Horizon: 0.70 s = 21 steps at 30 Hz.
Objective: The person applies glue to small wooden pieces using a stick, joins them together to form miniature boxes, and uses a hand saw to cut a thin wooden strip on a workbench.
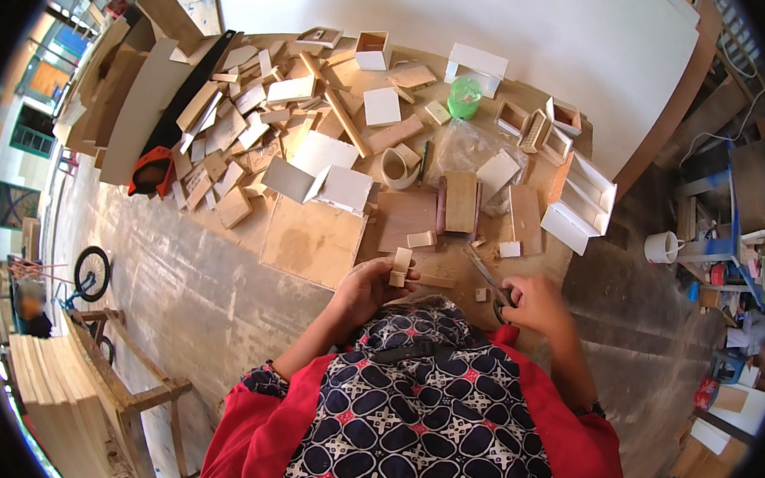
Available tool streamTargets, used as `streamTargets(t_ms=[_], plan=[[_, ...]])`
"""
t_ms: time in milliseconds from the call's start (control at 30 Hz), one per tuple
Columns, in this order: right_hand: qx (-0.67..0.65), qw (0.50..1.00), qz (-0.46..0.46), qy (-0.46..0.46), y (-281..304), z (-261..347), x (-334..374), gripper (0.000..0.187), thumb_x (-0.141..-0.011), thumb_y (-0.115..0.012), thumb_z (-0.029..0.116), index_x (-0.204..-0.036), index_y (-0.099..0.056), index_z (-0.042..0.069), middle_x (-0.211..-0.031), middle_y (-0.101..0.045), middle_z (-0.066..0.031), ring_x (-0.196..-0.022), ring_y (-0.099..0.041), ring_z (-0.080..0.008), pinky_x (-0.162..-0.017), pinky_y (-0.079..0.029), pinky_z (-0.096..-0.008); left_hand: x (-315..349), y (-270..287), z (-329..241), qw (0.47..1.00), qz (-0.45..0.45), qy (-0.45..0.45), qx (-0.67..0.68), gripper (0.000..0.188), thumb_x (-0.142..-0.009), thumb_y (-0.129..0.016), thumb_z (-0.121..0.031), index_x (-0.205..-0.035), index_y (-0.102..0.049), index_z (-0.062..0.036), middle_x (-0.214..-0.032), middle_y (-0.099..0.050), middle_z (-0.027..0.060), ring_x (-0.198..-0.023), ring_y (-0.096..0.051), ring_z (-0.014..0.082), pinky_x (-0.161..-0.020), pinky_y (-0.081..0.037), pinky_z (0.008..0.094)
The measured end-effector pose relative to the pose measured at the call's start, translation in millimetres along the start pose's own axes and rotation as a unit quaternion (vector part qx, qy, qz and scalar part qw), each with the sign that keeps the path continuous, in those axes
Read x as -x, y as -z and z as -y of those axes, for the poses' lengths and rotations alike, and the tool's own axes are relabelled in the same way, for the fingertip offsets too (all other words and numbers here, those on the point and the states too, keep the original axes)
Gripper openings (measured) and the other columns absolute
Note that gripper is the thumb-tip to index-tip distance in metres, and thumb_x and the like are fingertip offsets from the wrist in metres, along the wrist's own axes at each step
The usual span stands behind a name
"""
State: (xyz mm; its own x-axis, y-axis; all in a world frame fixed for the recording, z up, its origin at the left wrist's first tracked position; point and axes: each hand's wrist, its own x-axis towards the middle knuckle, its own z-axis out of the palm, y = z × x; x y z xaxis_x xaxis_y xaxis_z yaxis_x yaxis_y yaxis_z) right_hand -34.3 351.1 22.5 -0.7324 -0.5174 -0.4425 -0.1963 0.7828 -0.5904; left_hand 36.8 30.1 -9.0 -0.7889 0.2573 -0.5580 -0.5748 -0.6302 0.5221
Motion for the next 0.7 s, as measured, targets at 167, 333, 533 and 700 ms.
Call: streamTargets(t_ms=[167, 333, 533, 700], plan=[[-0.145, 0.98, 0.136, -0.004, -5.7, -10.1, -5.5, 0.044, -0.069, -0.067, 0.019, -0.11, -0.056, 0.005, -0.065, -0.056, -0.0042, -0.057, -0.051, -0.0127, -0.055, -0.042, -0.0277, 5.4, -0.4, -0.3, 1.0, -0.003, -0.013, -0.025, 0.031, -0.095, -0.049, -0.019, -0.117, -0.055, 0.0019, -0.106, -0.065, 0.0149, -0.094, -0.064, 0.0233, -0.085, -0.051, 0.0339], [-0.291, 0.946, 0.138, 0.025, -6.7, 10.1, -5.5, 0.045, -0.073, -0.074, 0.011, -0.112, -0.052, 0.003, -0.068, -0.049, 0.0059, -0.058, -0.039, -0.0043, -0.053, -0.032, -0.0208, 6.1, -1.4, -0.6, 0.999, -0.009, -0.027, -0.021, 0.028, -0.095, -0.05, -0.02, -0.114, -0.057, -0.0001, -0.105, -0.065, 0.0135, -0.092, -0.064, 0.0224, -0.085, -0.05, 0.0334], [-0.29, 0.953, 0.078, 0.029, -23.0, 7.5, -16.5, 0.052, -0.074, -0.08, 0.018, -0.116, -0.054, 0.004, -0.07, -0.049, 0.006, -0.059, -0.04, -0.0041, -0.055, -0.034, -0.0206, 7.7, -2.8, -6.1, 0.995, -0.049, -0.082, -0.035, 0.022, -0.095, -0.052, -0.019, -0.109, -0.06, -0.0041, -0.102, -0.066, 0.0086, -0.091, -0.065, 0.0207, -0.082, -0.051, 0.0311], [-0.215, 0.967, 0.093, 0.096, -12.3, 25.7, -15.8, 0.055, -0.074, -0.08, 0.027, -0.118, -0.057, 0.004, -0.075, -0.054, 0.001, -0.062, -0.045, -0.0061, -0.057, -0.038, -0.0228, 8.1, -3.9, -5.8, 0.994, -0.057, -0.074, -0.048, 0.021, -0.095, -0.051, -0.018, -0.107, -0.06, -0.0046, -0.101, -0.066, 0.0082, -0.089, -0.065, 0.0202, -0.081, -0.051, 0.0309]])
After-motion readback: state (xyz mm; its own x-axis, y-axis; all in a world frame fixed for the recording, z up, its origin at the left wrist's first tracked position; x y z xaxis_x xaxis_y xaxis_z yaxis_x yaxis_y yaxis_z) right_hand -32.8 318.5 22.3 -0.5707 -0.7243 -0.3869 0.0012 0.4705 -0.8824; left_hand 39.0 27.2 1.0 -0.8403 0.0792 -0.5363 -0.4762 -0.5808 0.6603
